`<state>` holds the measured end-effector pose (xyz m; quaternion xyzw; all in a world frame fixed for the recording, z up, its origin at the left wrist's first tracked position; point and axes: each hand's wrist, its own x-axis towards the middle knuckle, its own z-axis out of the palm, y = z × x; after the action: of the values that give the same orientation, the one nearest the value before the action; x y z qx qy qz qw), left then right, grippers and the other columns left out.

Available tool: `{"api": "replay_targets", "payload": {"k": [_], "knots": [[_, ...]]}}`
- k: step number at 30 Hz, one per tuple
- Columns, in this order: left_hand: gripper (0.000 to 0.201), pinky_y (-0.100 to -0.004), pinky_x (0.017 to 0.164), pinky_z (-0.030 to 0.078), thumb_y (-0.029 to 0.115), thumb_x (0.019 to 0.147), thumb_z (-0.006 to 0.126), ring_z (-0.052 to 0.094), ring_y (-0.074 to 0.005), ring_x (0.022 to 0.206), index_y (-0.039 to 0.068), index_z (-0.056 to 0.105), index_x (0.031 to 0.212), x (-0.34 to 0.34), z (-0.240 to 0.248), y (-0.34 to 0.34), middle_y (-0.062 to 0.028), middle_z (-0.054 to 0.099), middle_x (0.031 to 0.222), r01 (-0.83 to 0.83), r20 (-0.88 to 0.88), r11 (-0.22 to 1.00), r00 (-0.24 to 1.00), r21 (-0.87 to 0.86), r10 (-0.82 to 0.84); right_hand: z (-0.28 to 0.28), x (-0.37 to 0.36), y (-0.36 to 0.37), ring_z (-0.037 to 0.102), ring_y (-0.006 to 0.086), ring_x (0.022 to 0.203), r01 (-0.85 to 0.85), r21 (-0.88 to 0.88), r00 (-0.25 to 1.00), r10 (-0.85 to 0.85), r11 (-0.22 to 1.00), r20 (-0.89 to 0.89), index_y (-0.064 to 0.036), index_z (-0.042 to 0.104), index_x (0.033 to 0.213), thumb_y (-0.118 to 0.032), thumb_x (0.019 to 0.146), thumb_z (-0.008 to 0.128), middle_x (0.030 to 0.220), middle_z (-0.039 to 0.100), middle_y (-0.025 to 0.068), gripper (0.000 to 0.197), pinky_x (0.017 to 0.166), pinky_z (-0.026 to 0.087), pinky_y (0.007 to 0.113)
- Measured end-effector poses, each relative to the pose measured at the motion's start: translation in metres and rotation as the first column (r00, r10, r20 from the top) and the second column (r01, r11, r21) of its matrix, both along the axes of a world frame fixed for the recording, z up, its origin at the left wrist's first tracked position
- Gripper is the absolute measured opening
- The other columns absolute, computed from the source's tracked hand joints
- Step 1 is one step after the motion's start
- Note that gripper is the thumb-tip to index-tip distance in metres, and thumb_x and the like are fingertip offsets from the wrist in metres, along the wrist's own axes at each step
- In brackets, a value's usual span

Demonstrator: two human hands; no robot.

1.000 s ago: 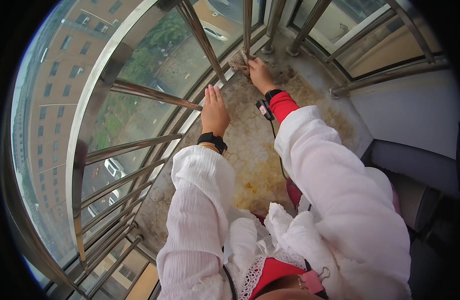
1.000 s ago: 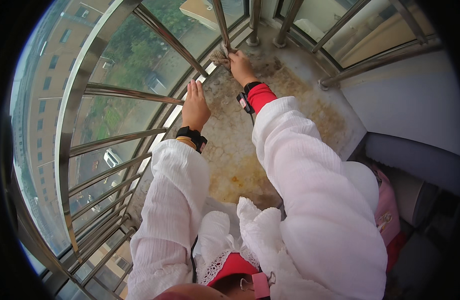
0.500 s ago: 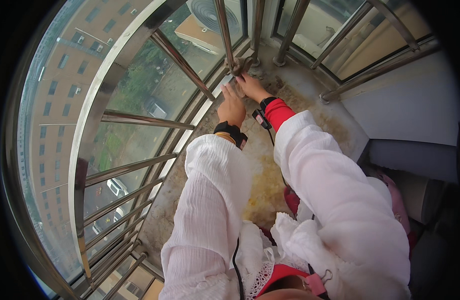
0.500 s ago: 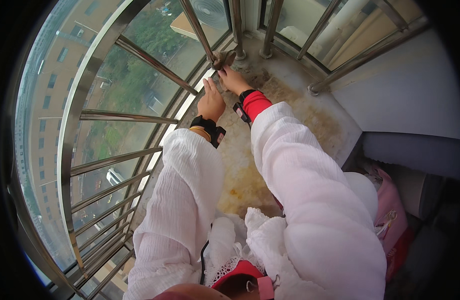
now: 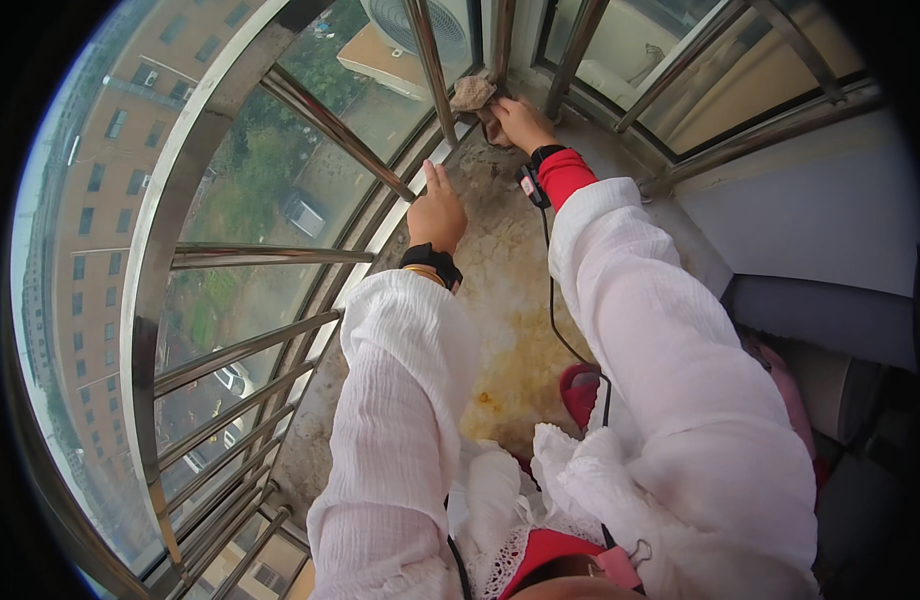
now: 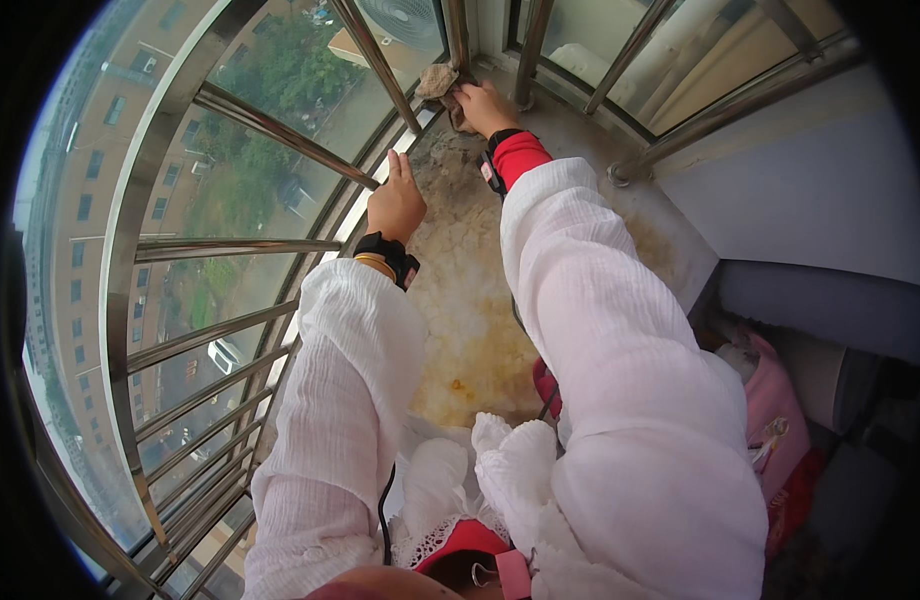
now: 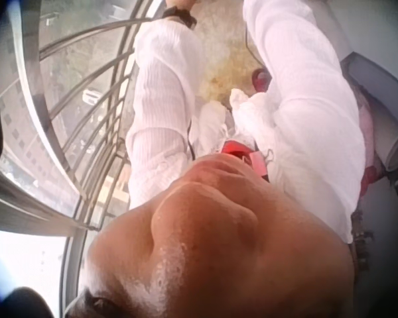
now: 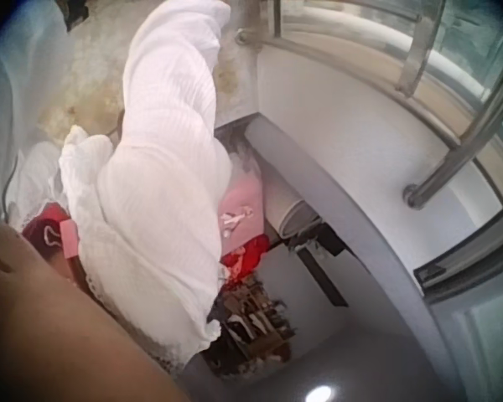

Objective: The person sits on a balcony floor and wipes the metal railing with a cloth. They periodically dip the cloth into a red basin of water to wet it, then continue scrubbing the railing sections.

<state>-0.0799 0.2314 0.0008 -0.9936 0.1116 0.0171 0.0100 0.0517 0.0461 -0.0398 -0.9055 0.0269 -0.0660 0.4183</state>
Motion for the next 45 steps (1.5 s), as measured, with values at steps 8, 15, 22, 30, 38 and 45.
{"api": "replay_targets", "payload": {"k": [8,15,22,30,38,45], "knots": [[0.072,-0.0383,0.057,0.056,0.015,0.085,0.052,0.073,-0.0299,0.069,-0.005,0.033,0.151,0.002,0.000,-0.004,-0.0244,0.025,0.160,-0.031,-0.058,0.999,0.998,-0.029,0.029,-0.051,-0.036,0.060,0.070,0.0342,0.079,0.087,0.548,0.979,-0.173,0.832,0.108,-0.0002,0.073,0.098,-0.025,0.083,0.072,0.086,0.071,0.0203,0.029,0.073,0.052,0.040],[0.074,-0.0381,0.061,0.056,0.014,0.084,0.052,0.073,-0.0301,0.073,-0.003,0.031,0.152,0.003,0.006,-0.003,-0.0212,0.023,0.162,-0.042,-0.100,0.998,0.994,-0.048,0.037,-0.030,-0.081,-0.054,0.063,0.0149,0.081,0.504,0.407,0.837,-0.547,0.762,-0.013,0.0062,0.070,0.106,-0.015,0.091,0.066,0.093,0.074,0.0103,0.026,0.075,0.049,0.031],[0.079,-0.0418,0.071,0.058,0.011,0.082,0.051,0.072,-0.0346,0.082,0.001,0.024,0.156,0.002,0.007,-0.002,-0.0168,0.019,0.164,-0.119,-0.206,0.986,0.974,-0.120,0.092,-0.002,-0.109,-0.083,0.064,0.0118,0.080,0.244,0.487,0.881,0.019,0.839,-0.473,-0.0023,0.071,0.107,-0.020,0.093,0.069,0.090,0.070,0.0005,0.022,0.070,0.051,0.031],[0.053,-0.0411,0.078,0.055,0.045,0.105,0.040,0.066,-0.0201,0.085,0.001,0.044,0.134,-0.017,0.067,0.031,-0.0059,0.066,0.102,-0.594,-0.705,0.385,0.644,-0.706,-0.299,0.094,-0.144,0.040,0.064,0.0134,0.094,-0.094,0.769,0.708,0.585,0.632,-0.394,-0.0061,0.063,0.116,-0.014,0.094,0.066,0.108,0.066,0.0023,0.024,0.082,0.053,0.031],[0.041,-0.0434,0.074,0.051,0.030,0.091,0.068,0.066,-0.0377,0.087,-0.004,0.055,0.108,-0.195,0.203,0.166,-0.0247,0.067,0.095,-0.193,-0.403,0.742,0.908,-0.642,-0.112,0.197,-0.183,0.141,0.066,0.0265,0.112,-0.194,0.966,-0.069,0.980,0.172,-0.188,-0.0034,0.041,0.147,-0.019,0.097,0.056,0.133,0.060,0.0156,0.055,0.099,0.051,0.040],[0.034,-0.0357,0.081,0.052,0.009,0.085,0.072,0.062,-0.0239,0.102,0.005,0.063,0.118,-0.405,0.224,0.294,-0.0088,0.062,0.108,-0.529,-0.341,0.390,0.822,-0.753,0.456,0.193,-0.232,0.251,0.064,0.0185,0.110,-0.914,0.379,-0.132,0.775,0.146,-0.617,-0.0076,0.064,0.132,-0.030,0.096,0.062,0.115,0.071,0.0085,0.042,0.094,0.048,0.031]]}}
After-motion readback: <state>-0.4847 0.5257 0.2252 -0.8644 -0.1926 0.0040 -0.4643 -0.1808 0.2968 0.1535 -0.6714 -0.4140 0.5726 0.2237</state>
